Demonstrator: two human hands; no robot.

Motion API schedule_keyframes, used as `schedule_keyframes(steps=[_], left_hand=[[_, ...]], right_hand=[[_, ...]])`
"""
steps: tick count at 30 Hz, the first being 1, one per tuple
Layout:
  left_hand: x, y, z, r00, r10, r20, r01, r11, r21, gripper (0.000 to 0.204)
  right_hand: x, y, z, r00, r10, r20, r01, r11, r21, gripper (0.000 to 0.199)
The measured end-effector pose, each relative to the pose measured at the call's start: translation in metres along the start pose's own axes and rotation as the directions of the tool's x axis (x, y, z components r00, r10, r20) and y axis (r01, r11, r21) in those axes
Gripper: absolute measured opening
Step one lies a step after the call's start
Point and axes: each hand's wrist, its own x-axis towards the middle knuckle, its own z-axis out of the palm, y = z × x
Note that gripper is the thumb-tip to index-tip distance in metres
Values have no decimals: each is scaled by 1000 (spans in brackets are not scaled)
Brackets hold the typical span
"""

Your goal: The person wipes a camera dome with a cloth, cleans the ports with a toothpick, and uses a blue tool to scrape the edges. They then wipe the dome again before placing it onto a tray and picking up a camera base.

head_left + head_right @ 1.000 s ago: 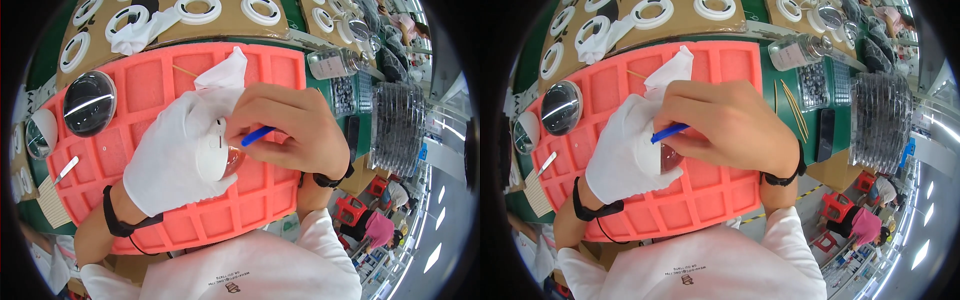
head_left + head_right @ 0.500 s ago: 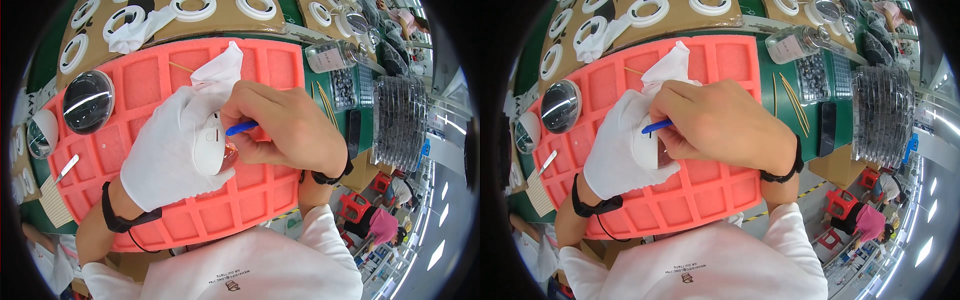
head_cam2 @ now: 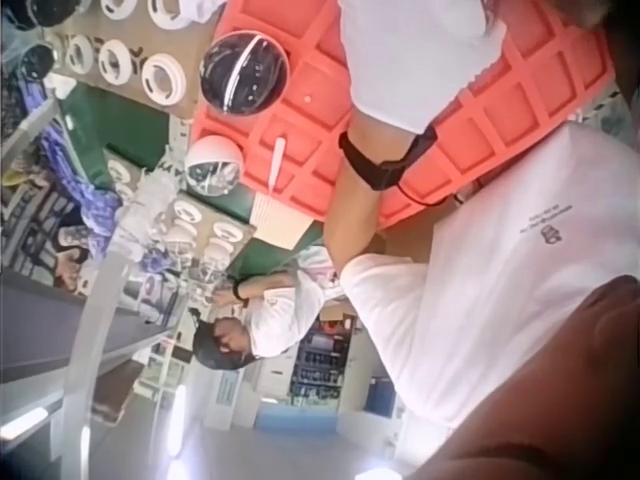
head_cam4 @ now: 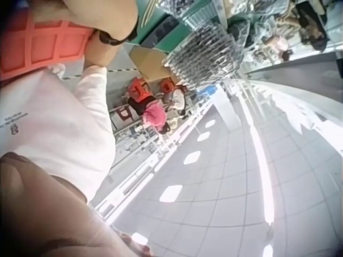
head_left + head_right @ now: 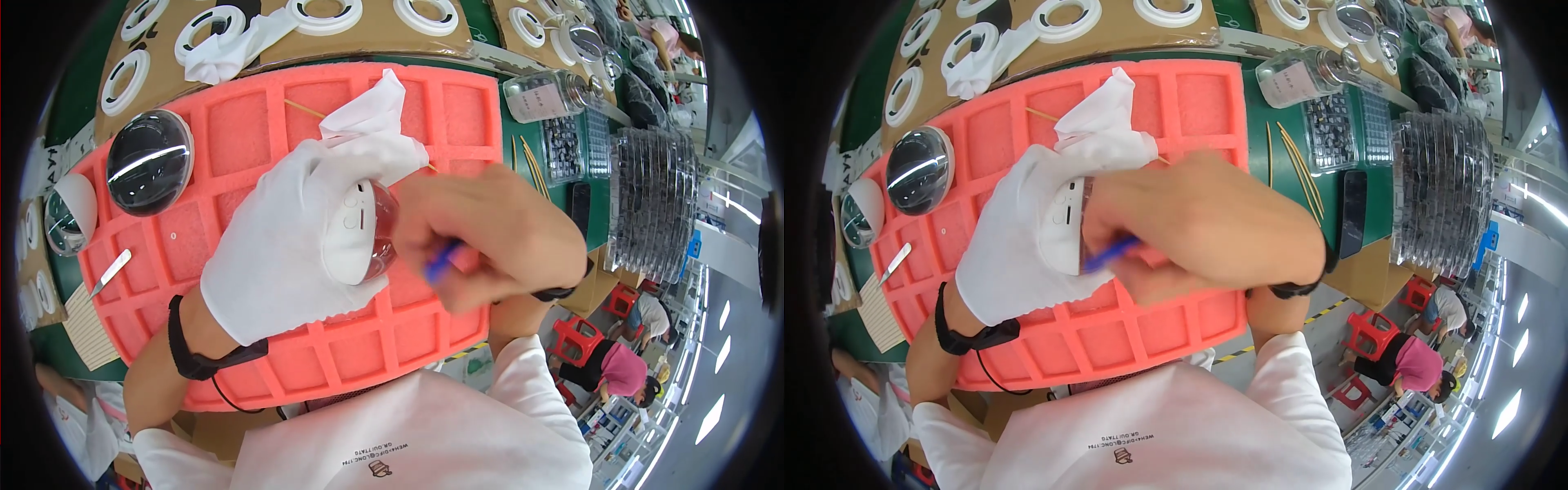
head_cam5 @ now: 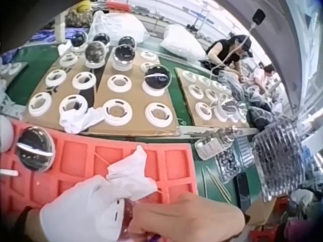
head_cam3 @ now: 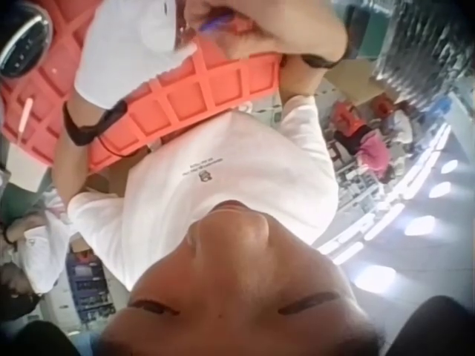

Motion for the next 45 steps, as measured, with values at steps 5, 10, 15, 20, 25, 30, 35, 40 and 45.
schedule_keyframes(steps=[5,10,15,20,25,30,35,40,45], left_hand=[[1,0,0,995,-74,61,74,997,-4,81],[-2,5,-6,994,-94,48,92,995,31,80],[1,4,-3,992,-123,41,124,991,-40,75],[2,-1,5,996,-88,6,88,995,37,70],[1,-1,0,989,-145,23,146,989,-11,68],[-1,-4,5,992,-124,-1,124,992,21,75],[-6,-8,7,990,-136,-30,136,991,12,77],[-5,-11,7,985,-171,-13,171,985,1,71],[2,-8,4,980,-194,34,196,980,-48,64]], right_hand=[[0,1,-16,963,-268,-8,248,879,407,15],[31,21,0,985,-129,-118,163,433,886,60],[37,29,20,974,8,-227,226,53,973,56],[42,36,35,967,4,-256,254,-156,955,48],[41,31,39,936,145,-321,342,-165,925,50],[41,26,37,922,217,-322,362,-181,914,51],[41,27,42,908,229,-350,392,-170,904,52],[43,31,42,918,236,-317,368,-214,905,53],[40,25,46,869,239,-434,472,-133,872,54]])
